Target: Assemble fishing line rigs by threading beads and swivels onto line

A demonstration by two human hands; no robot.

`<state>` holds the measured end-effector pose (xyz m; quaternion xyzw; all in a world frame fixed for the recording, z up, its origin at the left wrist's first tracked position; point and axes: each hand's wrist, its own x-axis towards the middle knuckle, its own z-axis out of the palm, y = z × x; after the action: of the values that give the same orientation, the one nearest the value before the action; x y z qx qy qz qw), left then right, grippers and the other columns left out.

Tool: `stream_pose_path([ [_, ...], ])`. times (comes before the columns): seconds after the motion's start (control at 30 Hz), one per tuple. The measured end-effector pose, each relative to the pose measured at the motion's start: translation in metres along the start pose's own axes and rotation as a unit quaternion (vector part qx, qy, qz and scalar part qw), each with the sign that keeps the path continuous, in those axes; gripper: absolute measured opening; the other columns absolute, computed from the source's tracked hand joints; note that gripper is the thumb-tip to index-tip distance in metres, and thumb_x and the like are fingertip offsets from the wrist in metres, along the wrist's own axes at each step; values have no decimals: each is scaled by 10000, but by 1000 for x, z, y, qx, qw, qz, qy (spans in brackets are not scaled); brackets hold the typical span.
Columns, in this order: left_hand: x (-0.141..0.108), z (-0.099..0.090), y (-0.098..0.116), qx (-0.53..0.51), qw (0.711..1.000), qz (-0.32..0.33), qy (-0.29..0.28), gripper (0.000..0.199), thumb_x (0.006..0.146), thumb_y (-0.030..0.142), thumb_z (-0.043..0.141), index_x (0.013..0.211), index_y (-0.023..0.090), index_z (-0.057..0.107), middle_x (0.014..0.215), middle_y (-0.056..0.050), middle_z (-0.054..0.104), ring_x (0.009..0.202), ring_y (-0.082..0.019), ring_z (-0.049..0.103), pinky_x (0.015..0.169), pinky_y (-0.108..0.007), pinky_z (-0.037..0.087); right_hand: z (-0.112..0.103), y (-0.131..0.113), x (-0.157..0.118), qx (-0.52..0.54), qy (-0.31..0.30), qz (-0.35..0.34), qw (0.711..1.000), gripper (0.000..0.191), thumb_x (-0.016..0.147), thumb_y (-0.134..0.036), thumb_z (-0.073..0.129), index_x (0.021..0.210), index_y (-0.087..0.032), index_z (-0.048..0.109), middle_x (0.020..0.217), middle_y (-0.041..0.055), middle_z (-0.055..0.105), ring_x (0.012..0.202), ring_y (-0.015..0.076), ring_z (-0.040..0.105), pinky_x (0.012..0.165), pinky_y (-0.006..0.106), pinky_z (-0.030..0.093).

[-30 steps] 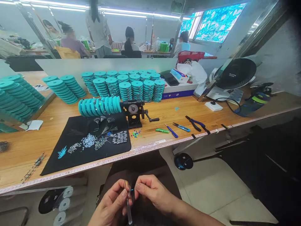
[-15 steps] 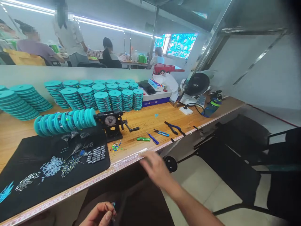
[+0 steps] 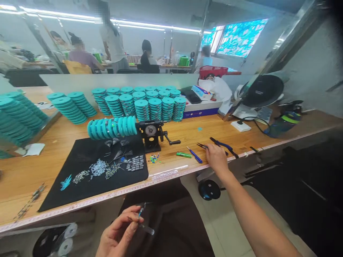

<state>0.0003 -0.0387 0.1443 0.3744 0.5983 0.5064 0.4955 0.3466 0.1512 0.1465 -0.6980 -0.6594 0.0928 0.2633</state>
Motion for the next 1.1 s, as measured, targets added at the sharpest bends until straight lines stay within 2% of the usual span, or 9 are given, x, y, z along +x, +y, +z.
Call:
stream_pose_path([
  [0.1, 0, -3, -6, -34, 999, -12, -24, 292, 700, 503, 755, 662, 215, 729, 956, -113, 765, 1112, -329, 605, 943, -347, 460, -1, -34, -36, 78, -40, -3, 996, 327, 997, -267, 293, 1133, -95, 535, 953, 142, 600, 935, 263, 566, 799, 372, 443],
  [0.2, 1, -5, -9, -62, 997, -27, -45, 274, 702, 481, 764, 666, 213, 719, 822, -93, 760, 1021, -319, 649, 910, -365, 481, -5, -81, -94, 196, -200, -26, 960, 430, 1014, -466, 282, 1006, -163, 587, 690, 8, 522, 612, 152, 525, 562, 240, 431],
  [0.27, 2, -6, -9, -57, 997, -25, -56, 253, 701, 454, 774, 675, 207, 727, 778, -87, 746, 986, -313, 656, 901, -363, 491, -6, -109, -130, 422, -411, 32, 808, 454, 971, -577, 382, 942, -162, 565, 684, -20, 442, 578, 110, 423, 530, 207, 370],
  [0.33, 2, -7, -7, -47, 997, -17, -66, 225, 709, 425, 774, 692, 204, 738, 773, -84, 737, 982, -307, 653, 904, -351, 494, -3, -127, -156, 518, -516, 99, 674, 462, 913, -633, 480, 877, -174, 517, 681, -44, 376, 541, 81, 309, 476, 182, 277],
  [0.43, 0, -7, -4, -61, 994, -12, -88, 183, 724, 395, 769, 714, 215, 744, 755, -67, 726, 962, -289, 659, 891, -327, 503, 8, -137, -173, 536, -557, 150, 616, 457, 915, -631, 483, 853, -179, 492, 650, -65, 311, 527, 75, 232, 444, 176, 192],
  [0.67, -4, -1, -10, -80, 990, -23, -117, 174, 744, 366, 758, 724, 193, 741, 758, -74, 718, 830, -246, 652, 801, -297, 516, 24, -135, -173, 544, -562, 165, 601, 434, 929, -611, 471, 847, -185, 490, 581, -94, 278, 461, 65, 183, 406, 185, 156],
  [0.87, -6, 2, -15, -96, 985, -43, -136, 189, 766, 371, 738, 738, 185, 730, 776, -71, 702, 788, -218, 638, 755, -277, 499, 22, -137, -173, 522, -561, 155, 623, 434, 952, -593, 429, 798, -189, 471, 566, -92, 282, 444, 63, 197, 389, 174, 169],
  [1.0, -7, 4, -13, -107, 984, -71, -125, 229, 733, 401, 764, 731, 176, 723, 769, -76, 703, 790, -224, 638, 742, -287, 500, 21, -133, -173, 468, -544, 133, 684, 450, 974, -571, 392, 748, -186, 449, 600, -69, 330, 487, 66, 279, 431, 156, 243],
  [1.1, -8, 8, -10, -140, 981, -108, -81, 261, 681, 422, 802, 737, 184, 711, 752, -62, 704, 809, -225, 645, 741, -278, 499, 21, -115, -155, 375, -430, 41, 820, 400, 1006, -510, 339, 839, -190, 510, 661, -34, 450, 550, 97, 421, 509, 185, 365],
])
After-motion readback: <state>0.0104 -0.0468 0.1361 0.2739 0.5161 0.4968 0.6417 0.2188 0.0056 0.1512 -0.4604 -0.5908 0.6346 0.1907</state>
